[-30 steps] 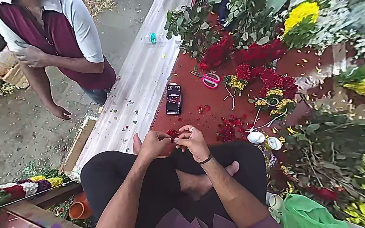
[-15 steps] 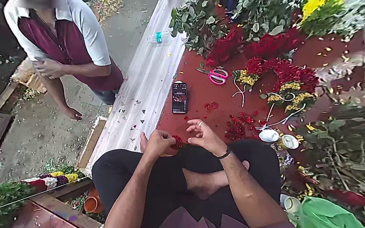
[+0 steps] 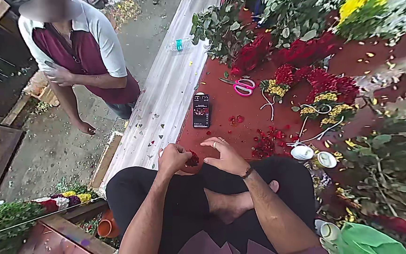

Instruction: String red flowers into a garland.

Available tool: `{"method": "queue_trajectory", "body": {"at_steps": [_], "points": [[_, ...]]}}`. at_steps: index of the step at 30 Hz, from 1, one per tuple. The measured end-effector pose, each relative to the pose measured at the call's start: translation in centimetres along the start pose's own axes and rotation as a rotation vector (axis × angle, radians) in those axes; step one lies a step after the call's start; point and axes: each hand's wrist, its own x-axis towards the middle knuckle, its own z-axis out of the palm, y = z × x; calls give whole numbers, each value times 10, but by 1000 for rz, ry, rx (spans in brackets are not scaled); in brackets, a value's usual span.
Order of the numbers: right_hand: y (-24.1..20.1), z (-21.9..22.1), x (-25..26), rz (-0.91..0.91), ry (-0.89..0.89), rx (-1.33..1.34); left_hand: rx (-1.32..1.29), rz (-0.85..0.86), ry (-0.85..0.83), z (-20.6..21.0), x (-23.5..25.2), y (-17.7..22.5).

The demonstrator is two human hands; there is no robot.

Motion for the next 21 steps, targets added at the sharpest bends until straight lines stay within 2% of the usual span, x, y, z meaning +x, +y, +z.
{"method": "queue_trajectory", "body": {"at_steps": [1,3,6,7,11,13,15,17,18,19,21], "points": [[5,4,3,24,-71,-61,-22,8,-5,-1,-1,0],[12,8,9,64,-142,6,-74,30,-16,-5,0,2],[9,1,8,43,62,173,-132,25,-19,-9,0,-1],[5,-6,6,19,74,205,-134,9,-17,-8,0,-2],[-14,-8,-6,-137,-101,328,43,-41,13,-4,1,2],[-19,-3,-7,-225,-114,401,226,12,-66,-4,-11,14],[-16,-2,1,-269,-52,448,326,194,-287,-9,-26,27],[-3,0,11,-224,-85,541,145,477,-474,-11,-37,33],[3,2,12,-171,-127,622,-52,591,-490,-9,-37,32],[6,5,11,-122,-162,704,-248,660,-433,-6,-35,31],[4,9,6,-77,-192,764,-516,685,-162,0,-25,29]]}}
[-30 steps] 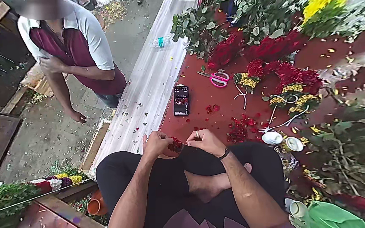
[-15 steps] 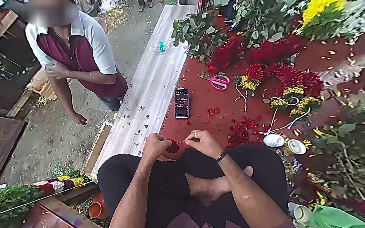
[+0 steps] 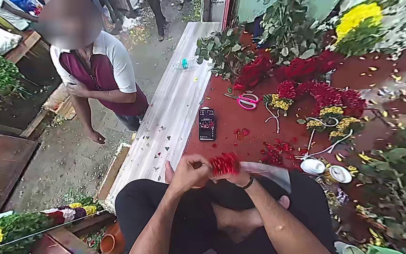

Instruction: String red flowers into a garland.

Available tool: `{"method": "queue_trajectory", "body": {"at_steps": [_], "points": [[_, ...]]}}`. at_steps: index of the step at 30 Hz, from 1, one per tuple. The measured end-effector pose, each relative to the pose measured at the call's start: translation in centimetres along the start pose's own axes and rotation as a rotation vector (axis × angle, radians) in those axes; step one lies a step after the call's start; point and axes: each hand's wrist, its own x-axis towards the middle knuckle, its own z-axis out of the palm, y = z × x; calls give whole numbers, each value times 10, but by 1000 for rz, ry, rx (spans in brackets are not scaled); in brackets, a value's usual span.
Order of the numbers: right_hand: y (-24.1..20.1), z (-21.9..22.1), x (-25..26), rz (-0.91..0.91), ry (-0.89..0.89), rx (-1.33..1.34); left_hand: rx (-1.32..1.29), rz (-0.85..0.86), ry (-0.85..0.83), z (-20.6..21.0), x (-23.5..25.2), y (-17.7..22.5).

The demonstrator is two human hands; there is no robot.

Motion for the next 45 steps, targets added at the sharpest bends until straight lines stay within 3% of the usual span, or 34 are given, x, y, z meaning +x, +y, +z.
{"method": "queue_trajectory", "body": {"at_steps": [2,4,7,10,17,20,26,29,32,36,40,42,45], "points": [[-2,6,-1,-7,-60,-66,97,-27,266,-1,4,-15],[-9,9,1,-76,-59,-123,256,-173,368,-5,6,-27],[-19,2,-5,-127,68,-139,346,-406,230,-14,4,-31],[-25,-11,-9,-126,180,-176,462,-516,31,-22,0,-25],[-44,-13,-23,65,130,-436,576,-498,-14,-20,-1,-24],[-66,-56,-47,124,448,-490,594,-501,19,-23,-8,-25],[-73,-226,-108,270,1463,-532,604,-484,-32,-14,-19,-18],[-68,-289,-121,402,1732,-529,632,-486,-55,-11,-18,-15],[-59,-316,-119,521,1790,-328,666,-511,-94,-7,-16,-13],[-51,-329,-105,362,1887,-120,681,-525,-97,-7,-13,-17],[-89,-330,-94,304,1867,50,684,-522,-89,-9,-14,-17],[-122,-336,-93,251,1820,-34,679,-530,-85,-8,-13,-19],[-186,-346,-89,312,1716,-402,655,-540,-79,-8,-12,-21]]}}
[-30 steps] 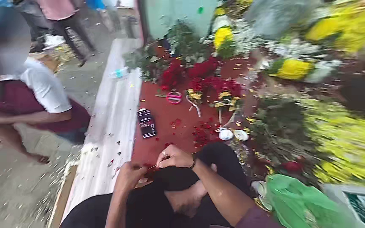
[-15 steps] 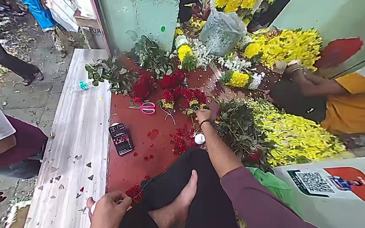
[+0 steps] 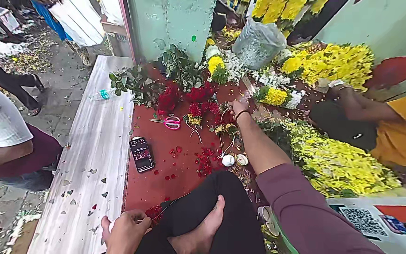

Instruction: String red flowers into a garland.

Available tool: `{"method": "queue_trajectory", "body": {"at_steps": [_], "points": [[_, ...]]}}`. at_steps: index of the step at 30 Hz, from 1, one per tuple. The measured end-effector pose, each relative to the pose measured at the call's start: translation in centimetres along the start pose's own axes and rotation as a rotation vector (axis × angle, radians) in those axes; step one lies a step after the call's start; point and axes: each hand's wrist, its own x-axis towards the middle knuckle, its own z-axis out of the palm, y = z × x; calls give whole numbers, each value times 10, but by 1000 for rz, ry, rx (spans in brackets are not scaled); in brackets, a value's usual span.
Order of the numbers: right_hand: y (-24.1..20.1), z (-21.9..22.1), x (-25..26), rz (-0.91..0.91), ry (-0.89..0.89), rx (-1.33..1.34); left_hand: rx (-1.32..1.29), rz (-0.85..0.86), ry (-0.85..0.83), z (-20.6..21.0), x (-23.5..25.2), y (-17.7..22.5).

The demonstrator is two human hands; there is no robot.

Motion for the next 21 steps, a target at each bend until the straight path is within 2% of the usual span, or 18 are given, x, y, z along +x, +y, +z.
{"method": "queue_trajectory", "body": {"at_steps": [5,10,17,19,21], "points": [[-101,-54,-5,-250,23,-194,-32,13,28,4,5,-4],[-175,-114,-60,-379,-72,-212,12,31,6,1,3,4],[-217,-172,-107,-558,-137,-190,5,20,-20,-1,2,14],[-226,-168,-127,-624,-194,-165,-37,3,-22,-2,-1,13],[-239,-153,-170,-581,-162,-103,-46,-14,-26,-6,-4,14]]}}
